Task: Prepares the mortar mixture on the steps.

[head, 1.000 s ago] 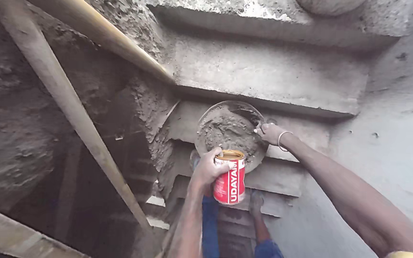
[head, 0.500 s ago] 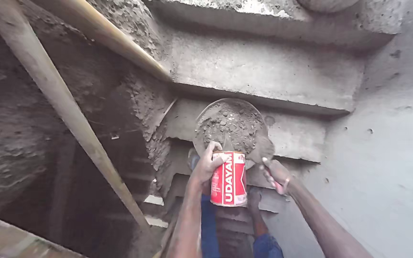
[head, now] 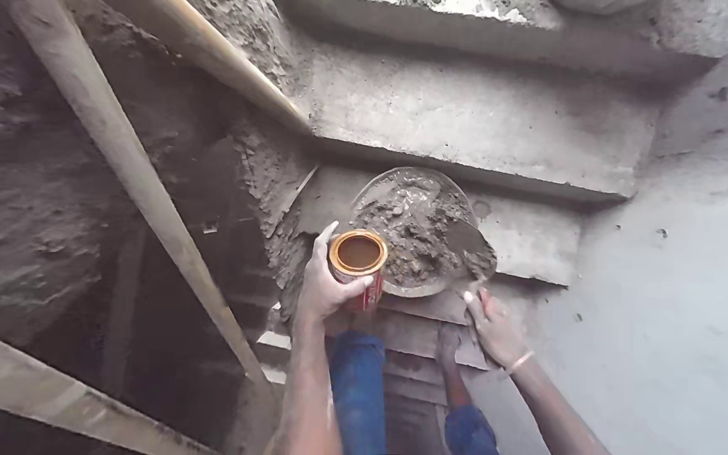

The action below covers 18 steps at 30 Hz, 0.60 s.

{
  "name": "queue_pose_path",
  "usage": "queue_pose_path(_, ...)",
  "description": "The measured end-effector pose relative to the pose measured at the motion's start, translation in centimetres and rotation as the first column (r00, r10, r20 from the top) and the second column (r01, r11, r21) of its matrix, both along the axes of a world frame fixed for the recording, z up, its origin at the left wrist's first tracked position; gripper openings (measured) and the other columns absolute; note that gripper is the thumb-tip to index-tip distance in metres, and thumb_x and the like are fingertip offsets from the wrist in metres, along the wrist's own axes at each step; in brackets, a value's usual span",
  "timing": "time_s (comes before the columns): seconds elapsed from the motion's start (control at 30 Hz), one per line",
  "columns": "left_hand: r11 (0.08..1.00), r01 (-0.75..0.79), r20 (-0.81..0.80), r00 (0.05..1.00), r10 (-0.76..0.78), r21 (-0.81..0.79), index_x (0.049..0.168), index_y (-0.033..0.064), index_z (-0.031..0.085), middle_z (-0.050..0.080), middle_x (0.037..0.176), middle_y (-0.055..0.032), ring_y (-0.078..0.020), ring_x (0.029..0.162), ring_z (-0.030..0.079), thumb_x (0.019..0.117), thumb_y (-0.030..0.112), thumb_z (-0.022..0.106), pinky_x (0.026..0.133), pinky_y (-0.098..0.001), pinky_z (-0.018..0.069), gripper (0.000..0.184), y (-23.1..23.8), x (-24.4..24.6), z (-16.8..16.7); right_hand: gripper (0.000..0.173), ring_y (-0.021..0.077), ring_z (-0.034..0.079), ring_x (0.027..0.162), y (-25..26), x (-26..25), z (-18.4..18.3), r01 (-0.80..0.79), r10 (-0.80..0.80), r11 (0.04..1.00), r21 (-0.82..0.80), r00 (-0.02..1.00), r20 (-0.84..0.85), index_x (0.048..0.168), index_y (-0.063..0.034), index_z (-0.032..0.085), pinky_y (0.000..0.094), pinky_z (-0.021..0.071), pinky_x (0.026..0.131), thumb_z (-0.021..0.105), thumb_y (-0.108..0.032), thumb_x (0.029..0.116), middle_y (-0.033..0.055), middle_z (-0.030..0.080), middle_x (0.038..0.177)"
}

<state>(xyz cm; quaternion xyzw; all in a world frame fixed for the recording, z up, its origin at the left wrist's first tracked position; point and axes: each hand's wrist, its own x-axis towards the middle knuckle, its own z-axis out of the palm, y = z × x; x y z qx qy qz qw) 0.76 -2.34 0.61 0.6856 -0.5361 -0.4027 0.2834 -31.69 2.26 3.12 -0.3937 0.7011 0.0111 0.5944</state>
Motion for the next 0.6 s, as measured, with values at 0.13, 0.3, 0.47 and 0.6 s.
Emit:
queue_pose_path(0.13,0.986,-0.019,0.116,0.993,0.038,-0.163,0.150,-0.0042,0.040,0.055,0.143,-0.0209,-0.0210,0.132,0.054,0.0523,0.057,0.090,0.113,-0.0341,0.0442,0.125,0.1,0.2,-0.5,0.040,0.0103,0.050,0.041,3.9,-0.7,3.1,0.496,-0.591,0.775,0.391,0.789,0.170,0.114,-0.0054,0.058,0.0252,0.0473,0.039,0.029,-0.033,0.1134,0.0016,0.054,0.061)
queue_pose_path(0.3,0.953,-0.103,0.186,0.969,0.161,-0.286,0.148,-0.0075,0.039,0.051,0.145,-0.0269,-0.0291,0.136,0.050,0.0509,0.055,0.091,0.116,-0.0385,0.0409,0.127,-0.1,-0.2,-0.8,0.046,0.0049,0.041,0.037,6.5,4.1,-4.1,0.536,-0.831,0.466,0.704,0.538,0.140,0.103,-0.0098,0.057,0.0191,0.0389,0.034,0.028,-0.046,0.1121,-0.0030,0.046,0.058)
queue_pose_path(0.47,0.944,-0.162,0.235,0.943,0.234,-0.289,0.150,-0.0071,0.038,0.053,0.143,-0.0266,-0.0295,0.134,0.051,0.0516,0.058,0.088,0.115,-0.0386,0.0409,0.128,-0.3,-0.5,-1.0,0.045,0.0105,0.041,0.040,0.1,8.5,-13.9,0.464,-0.592,0.772,0.434,0.774,0.224,0.107,-0.0083,0.052,0.0261,0.0401,0.037,0.028,-0.046,0.1128,-0.0004,0.043,0.062)
queue_pose_path(0.6,0.955,-0.193,0.224,0.944,0.244,-0.225,0.152,-0.0031,0.038,0.051,0.145,-0.0246,-0.0281,0.136,0.050,0.0521,0.058,0.089,0.115,-0.0385,0.0402,0.128,0.8,0.1,-1.5,0.040,0.0150,0.050,0.047,1.8,7.9,-10.5,0.271,-0.292,0.946,0.178,0.950,0.107,0.122,-0.0046,0.056,0.0308,0.0487,0.045,0.032,-0.036,0.1139,0.0046,0.053,0.069)
